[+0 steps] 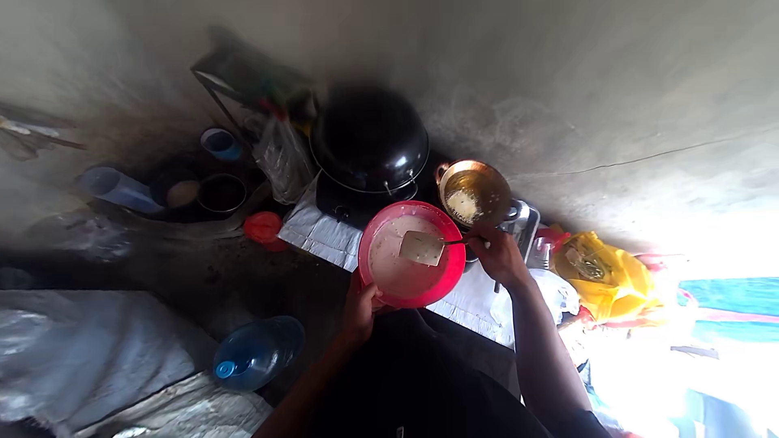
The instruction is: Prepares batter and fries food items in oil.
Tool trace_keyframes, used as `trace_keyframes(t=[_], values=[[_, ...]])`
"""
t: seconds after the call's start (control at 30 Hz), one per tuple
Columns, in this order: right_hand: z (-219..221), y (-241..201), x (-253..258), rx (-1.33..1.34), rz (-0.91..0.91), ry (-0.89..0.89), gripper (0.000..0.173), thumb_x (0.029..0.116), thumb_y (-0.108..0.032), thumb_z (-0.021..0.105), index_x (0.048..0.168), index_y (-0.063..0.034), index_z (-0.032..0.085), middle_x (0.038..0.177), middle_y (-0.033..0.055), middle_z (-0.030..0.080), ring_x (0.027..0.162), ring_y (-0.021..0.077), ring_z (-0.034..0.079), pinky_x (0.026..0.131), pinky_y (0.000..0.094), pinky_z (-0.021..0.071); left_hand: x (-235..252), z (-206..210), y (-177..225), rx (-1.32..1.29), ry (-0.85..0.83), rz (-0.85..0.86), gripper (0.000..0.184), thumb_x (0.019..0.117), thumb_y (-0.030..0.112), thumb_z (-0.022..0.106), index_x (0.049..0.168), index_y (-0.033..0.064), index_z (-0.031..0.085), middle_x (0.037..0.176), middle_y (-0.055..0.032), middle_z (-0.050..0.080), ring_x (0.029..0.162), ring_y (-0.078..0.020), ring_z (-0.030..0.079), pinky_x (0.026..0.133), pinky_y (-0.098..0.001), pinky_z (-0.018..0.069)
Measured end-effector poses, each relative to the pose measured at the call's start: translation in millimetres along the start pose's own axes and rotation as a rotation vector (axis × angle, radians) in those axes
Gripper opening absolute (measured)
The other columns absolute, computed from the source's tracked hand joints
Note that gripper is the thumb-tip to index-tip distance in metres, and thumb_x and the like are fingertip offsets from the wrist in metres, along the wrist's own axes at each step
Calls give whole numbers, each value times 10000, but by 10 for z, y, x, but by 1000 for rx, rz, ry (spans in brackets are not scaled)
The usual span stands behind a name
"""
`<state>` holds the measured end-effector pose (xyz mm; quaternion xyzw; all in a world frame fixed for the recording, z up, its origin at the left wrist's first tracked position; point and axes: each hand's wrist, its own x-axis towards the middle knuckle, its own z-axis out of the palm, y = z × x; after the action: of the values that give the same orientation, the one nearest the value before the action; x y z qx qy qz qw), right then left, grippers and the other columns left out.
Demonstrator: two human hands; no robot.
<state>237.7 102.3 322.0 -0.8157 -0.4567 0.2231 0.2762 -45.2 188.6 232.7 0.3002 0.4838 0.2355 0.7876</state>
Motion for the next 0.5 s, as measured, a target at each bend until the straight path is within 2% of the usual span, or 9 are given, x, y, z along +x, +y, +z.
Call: trace_keyframes(t=[0.1, 0.23, 0.5], values=[[12, 170, 3, 25, -31, 83, 185, 996, -165, 573, 1020, -102, 745, 979, 35, 722, 886, 157, 682, 815, 436, 561, 65, 50, 10, 5, -33, 5, 651, 969, 39, 458, 1575, 159, 255, 1159, -247, 661, 920, -388, 730, 674, -540, 643], [150, 415, 5, 70, 76, 94, 177, 1007, -152, 594, 1033, -74, 751, 975, 70, 736, 924, 178, 694, 870, 448, 554, 106, 149, 25, 5, -54, 2, 641, 949, 27, 470, 1550, 132, 271, 1081, -240, 681, 860, -366, 742, 651, -508, 648], [-176, 399, -117, 73, 85, 123, 229, 1006, -209, 555, 1036, -111, 761, 961, 25, 728, 854, 124, 673, 800, 381, 552, 84, 278, 16, 40, -42, -53, 635, 974, 29, 445, 1566, 162, 257, 1076, -239, 679, 839, -361, 743, 634, -503, 644]])
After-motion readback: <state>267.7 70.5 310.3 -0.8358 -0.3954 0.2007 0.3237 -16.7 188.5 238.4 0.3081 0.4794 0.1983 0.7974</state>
